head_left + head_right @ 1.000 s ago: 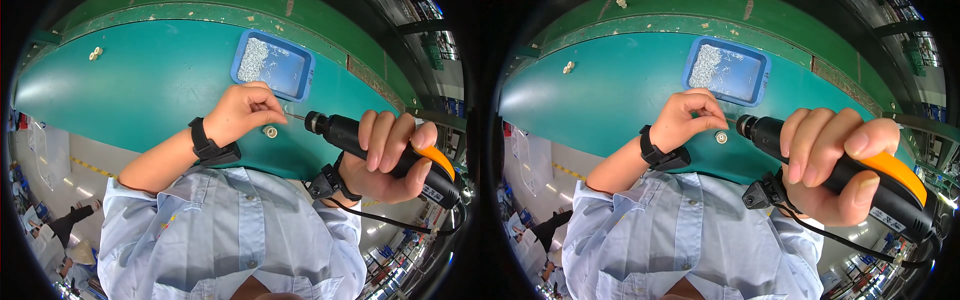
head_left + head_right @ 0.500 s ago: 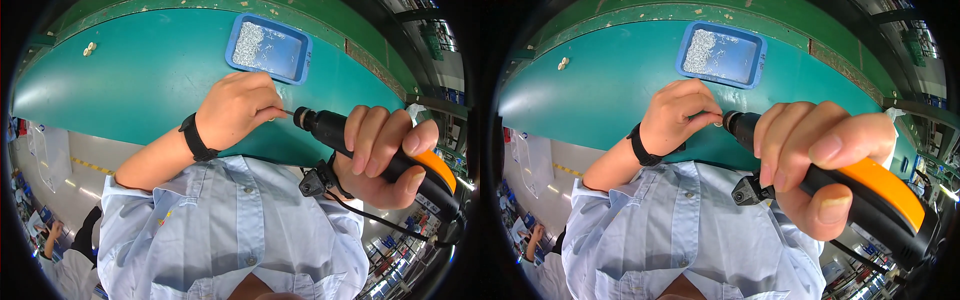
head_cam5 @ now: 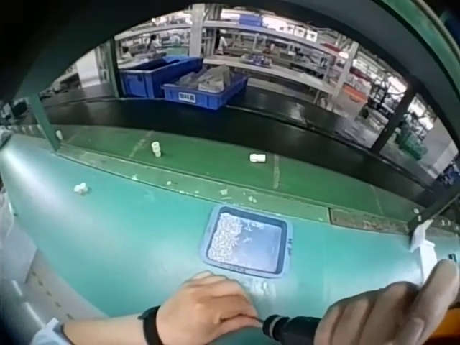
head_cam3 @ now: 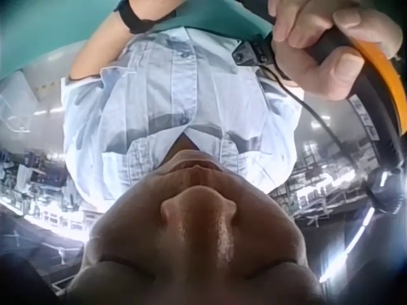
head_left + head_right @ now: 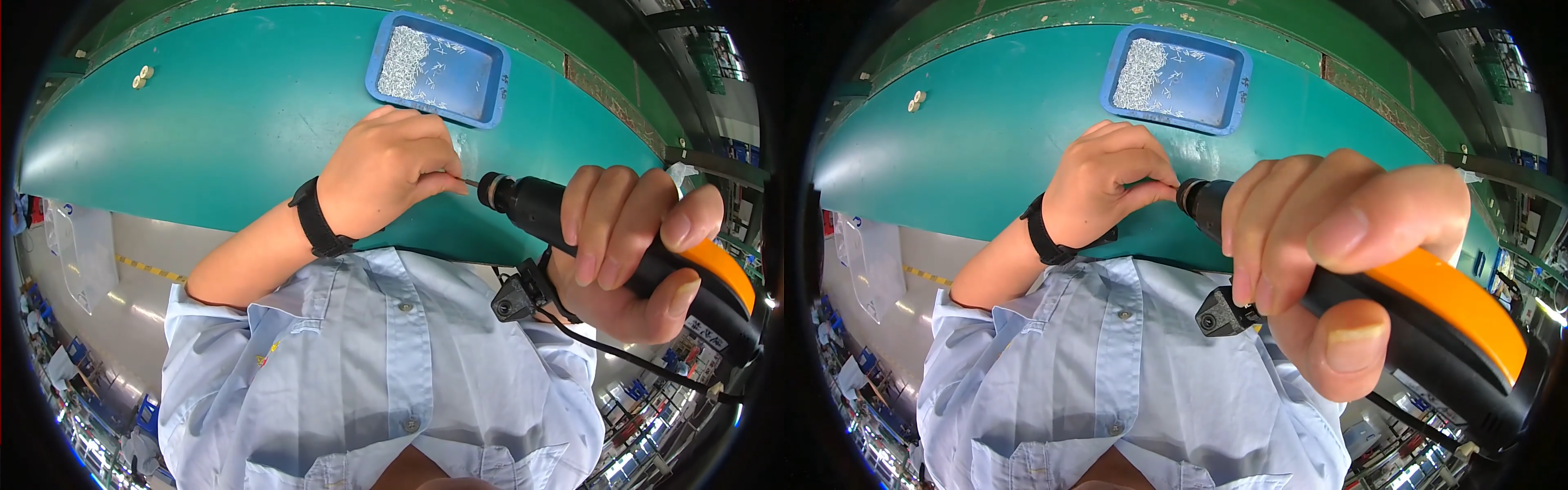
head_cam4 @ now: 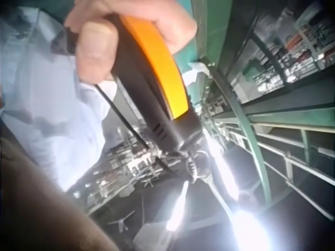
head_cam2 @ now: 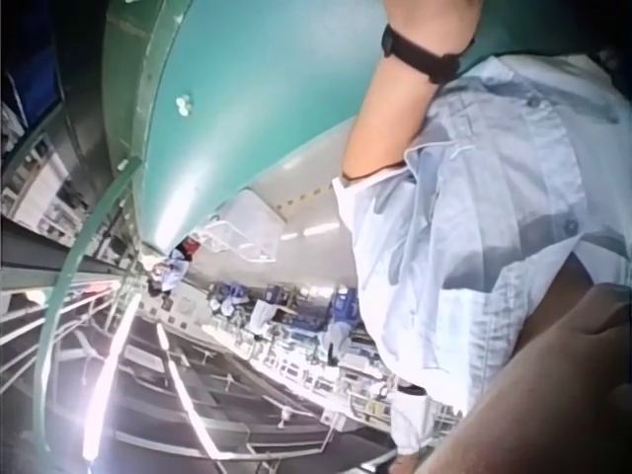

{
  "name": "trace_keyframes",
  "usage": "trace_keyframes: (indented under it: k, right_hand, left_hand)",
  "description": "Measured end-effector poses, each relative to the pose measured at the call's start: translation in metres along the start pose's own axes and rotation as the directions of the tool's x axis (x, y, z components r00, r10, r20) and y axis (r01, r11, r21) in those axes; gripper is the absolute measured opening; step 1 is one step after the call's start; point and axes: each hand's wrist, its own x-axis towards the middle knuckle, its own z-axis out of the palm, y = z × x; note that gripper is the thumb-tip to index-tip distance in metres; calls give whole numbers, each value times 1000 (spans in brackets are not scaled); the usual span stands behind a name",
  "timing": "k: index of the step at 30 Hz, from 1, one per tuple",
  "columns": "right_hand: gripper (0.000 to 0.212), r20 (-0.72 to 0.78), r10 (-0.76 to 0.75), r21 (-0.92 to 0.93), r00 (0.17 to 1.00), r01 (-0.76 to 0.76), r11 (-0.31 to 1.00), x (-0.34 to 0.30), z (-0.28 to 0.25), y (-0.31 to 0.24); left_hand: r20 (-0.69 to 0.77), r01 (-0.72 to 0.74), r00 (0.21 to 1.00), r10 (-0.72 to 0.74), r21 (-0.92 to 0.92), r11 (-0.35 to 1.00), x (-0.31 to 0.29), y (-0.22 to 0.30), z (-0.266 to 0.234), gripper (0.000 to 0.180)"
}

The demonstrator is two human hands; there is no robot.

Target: The person picks up a white plastic component, inserts a metal pin from a blue tray into it, and drives the pin in using a power screwdriver, repeating this for several components.

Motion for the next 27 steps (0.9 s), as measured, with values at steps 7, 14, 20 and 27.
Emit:
trace_keyframes:
  k: [7,14,20,27]
  right_hand:
    - [27,0,51,-34,999,-51,998,-2,-2,5]
    - [26,-134,102,-102,986,-116,988,-13,4,15]
    - [31,-218,193,-76,957,-213,974,-13,13,17]
    - [27,-321,196,-232,926,-278,932,-6,28,32]
  left_hand:
    - [40,91,996,-86,-183,979,0,-2,10,18]
    - [298,266,935,-190,-239,934,-19,-24,25,30]
    - [233,335,931,-282,-231,914,-21,-21,27,22]
    - [267,389,907,-325,-240,889,-17,-19,22,23]
